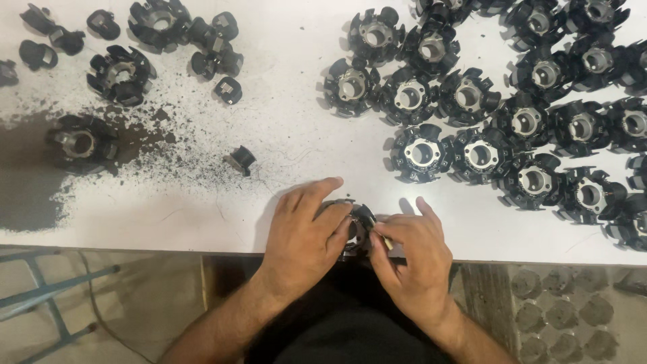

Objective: The person sits at a white workbench assembling black plastic rotor-like components. They pick up a star-shaped plastic body, press a small black cap piece into its center using a small stick tool and their fingers, then place the finished assembly in rows with the others, occasionally gathering loose parts from the table.

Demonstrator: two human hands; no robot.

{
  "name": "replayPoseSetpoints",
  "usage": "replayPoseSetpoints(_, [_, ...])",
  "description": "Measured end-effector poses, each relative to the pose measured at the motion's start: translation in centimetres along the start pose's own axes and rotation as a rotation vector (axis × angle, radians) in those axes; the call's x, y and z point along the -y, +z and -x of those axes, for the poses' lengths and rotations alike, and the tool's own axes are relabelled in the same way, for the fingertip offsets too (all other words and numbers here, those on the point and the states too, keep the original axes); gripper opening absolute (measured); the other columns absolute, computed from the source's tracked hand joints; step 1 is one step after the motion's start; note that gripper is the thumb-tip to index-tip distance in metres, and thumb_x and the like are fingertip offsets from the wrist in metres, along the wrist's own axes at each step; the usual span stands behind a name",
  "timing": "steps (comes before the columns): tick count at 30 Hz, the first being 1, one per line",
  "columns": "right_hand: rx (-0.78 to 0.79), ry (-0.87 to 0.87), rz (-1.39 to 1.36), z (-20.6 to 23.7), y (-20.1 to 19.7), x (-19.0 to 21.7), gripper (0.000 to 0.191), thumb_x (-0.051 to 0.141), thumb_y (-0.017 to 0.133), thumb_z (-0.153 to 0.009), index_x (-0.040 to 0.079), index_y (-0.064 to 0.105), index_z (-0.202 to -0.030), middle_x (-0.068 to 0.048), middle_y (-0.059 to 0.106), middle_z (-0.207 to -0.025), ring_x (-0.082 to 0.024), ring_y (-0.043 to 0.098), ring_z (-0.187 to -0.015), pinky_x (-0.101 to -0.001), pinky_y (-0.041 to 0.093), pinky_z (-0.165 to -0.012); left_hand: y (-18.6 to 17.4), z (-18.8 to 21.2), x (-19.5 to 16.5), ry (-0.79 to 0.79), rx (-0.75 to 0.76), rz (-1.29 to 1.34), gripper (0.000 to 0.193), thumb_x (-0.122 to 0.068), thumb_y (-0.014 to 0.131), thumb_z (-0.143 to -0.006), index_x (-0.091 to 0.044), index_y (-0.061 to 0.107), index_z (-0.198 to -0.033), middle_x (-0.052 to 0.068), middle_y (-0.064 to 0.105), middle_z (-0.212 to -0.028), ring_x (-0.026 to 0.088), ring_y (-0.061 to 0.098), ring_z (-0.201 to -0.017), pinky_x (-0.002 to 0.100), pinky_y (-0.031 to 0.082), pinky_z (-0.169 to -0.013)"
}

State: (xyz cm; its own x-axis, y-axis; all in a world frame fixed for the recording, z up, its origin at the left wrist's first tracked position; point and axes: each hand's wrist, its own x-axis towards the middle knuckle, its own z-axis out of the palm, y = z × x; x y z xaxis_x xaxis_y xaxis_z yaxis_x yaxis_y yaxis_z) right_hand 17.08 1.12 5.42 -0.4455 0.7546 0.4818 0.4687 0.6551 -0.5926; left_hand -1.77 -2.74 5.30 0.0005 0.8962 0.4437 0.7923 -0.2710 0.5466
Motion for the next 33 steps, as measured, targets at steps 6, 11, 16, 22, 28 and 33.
replayPoseSetpoints(6, [-0.019,0.014,-0.013,0.2,0.7,-0.5,0.026,-0.001,0.077,-0.081,0.007,0.064,-0.103,-0.007,0.072,-0.096,-0.026,0.072,-0.093,-0.0565,0.047,-0.114,-1.5,-0.9,0.3,0.101,0.050,-0.043,0.017,-0.009,0.074,-0.087,-0.002,0.069,-0.101,0.012,0.061,-0.132,0.031,0.059,-0.125,0.046,0.047,-0.106])
replayPoseSetpoints(11, [-0.031,0.005,-0.026,0.1,0.8,-0.7,0.027,0.000,0.078,-0.082,0.006,0.064,-0.104,-0.008,0.072,-0.099,-0.027,0.072,-0.096,-0.0562,0.047,-0.114,-2.1,-1.1,-0.1,0.175,0.195,-0.015,0.021,-0.010,0.075,-0.082,-0.004,0.068,-0.101,0.015,0.062,-0.125,0.033,0.060,-0.121,0.046,0.048,-0.100])
replayPoseSetpoints(16, [-0.024,-0.009,-0.030,0.4,0.9,-1.0,0.029,-0.001,0.079,-0.079,0.007,0.064,-0.103,-0.009,0.072,-0.100,-0.026,0.071,-0.098,-0.0576,0.043,-0.115,-1.5,-1.0,-0.6,0.062,0.145,0.092,0.020,-0.009,0.072,-0.087,-0.004,0.067,-0.106,0.013,0.067,-0.119,0.032,0.068,-0.105,0.042,0.056,-0.087])
replayPoseSetpoints(22, [-0.029,-0.098,-0.051,1.4,1.4,-1.1,0.032,-0.001,0.081,-0.076,0.007,0.065,-0.103,-0.008,0.069,-0.096,-0.028,0.070,-0.105,-0.0597,0.039,-0.117,-1.3,-0.6,-0.6,-0.066,0.106,0.177,0.015,-0.006,0.071,-0.090,-0.003,0.066,-0.103,0.012,0.070,-0.109,0.032,0.071,-0.091,0.038,0.059,-0.077])
replayPoseSetpoints(28, [-0.017,-0.095,-0.056,1.8,1.8,-1.4,0.032,0.000,0.082,-0.077,0.006,0.064,-0.103,-0.009,0.068,-0.097,-0.029,0.069,-0.107,-0.0586,0.040,-0.118,-1.3,-0.4,-0.5,-0.083,0.113,0.175,0.013,-0.004,0.071,-0.087,-0.002,0.065,-0.098,0.013,0.071,-0.109,0.032,0.071,-0.090,0.039,0.059,-0.075])
replayPoseSetpoints(33, [-0.023,-0.128,-0.047,1.9,1.7,-1.6,0.033,0.000,0.083,-0.076,0.009,0.064,-0.101,-0.006,0.067,-0.095,-0.027,0.069,-0.106,-0.0599,0.038,-0.118,-1.2,-0.1,-0.3,-0.127,0.165,0.170,0.013,-0.002,0.069,-0.084,0.000,0.063,-0.095,0.014,0.070,-0.111,0.030,0.071,-0.084,0.037,0.058,-0.069])
